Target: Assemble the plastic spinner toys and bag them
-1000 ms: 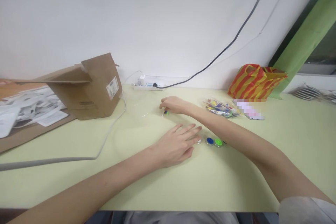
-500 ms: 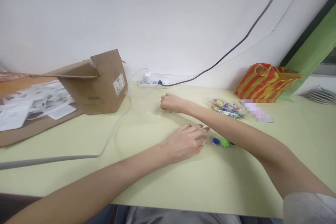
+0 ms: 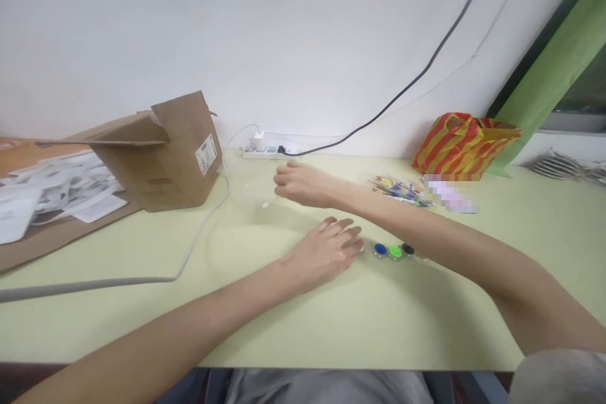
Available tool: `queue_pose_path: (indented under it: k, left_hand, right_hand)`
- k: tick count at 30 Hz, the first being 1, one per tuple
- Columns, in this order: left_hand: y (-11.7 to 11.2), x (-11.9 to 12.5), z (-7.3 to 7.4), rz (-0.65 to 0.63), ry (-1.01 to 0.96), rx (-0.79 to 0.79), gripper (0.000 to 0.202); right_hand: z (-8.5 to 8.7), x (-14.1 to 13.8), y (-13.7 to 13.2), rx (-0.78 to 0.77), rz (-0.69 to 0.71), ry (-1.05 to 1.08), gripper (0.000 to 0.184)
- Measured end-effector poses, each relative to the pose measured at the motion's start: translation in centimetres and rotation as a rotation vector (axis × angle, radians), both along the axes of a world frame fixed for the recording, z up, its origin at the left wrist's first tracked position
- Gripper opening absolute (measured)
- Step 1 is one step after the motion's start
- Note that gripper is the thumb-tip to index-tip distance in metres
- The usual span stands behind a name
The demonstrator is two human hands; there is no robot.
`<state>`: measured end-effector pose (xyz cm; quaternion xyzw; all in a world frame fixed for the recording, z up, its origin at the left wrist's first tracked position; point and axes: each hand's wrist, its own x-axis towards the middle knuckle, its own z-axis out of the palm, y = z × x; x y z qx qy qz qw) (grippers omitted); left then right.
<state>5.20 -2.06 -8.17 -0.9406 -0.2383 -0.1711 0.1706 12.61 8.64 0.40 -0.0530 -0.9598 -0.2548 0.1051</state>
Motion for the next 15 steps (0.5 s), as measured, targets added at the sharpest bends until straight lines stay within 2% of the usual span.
queue_pose_path:
  k: [2,4,8,11,13,15]
  left_hand:
    - [-0.2,-0.3,0.2,0.012,-0.007,-0.041,0.027]
    - [-0.3,-0.5,0.4,0.022,-0.022,-0.089,0.029]
    - [-0.3,-0.8,0.4,0.027,-0.066,-0.207,0.036]
    - [-0.1,-1.1,0.4,0.023,-0.097,-0.273,0.041]
    - [0.2,-1.4,0.4,0.038,-0.11,-0.289,0.043]
    - [0.6,-1.7,0.4,0.072,-0.106,-0.296,0.045]
  right_hand:
    - [0.6,3.6,-1.3,-0.003,-0.033,0.22,0.022]
    - [0.3,7.9,-3.0,-0.057,-0.146,0.423,0.021]
    - [-2.4,15.0,-5.9,-0.258,-0.368,0.641,0.018]
    - [-4.5,16.6,-6.6,-0.392,-0.384,0.79,0.013]
    - [-5.4,16.2,-6.6,-0.429,-0.367,0.825,0.01]
    - [-5.9,15.3,-6.8,-0.422,-0.359,0.756,0.012]
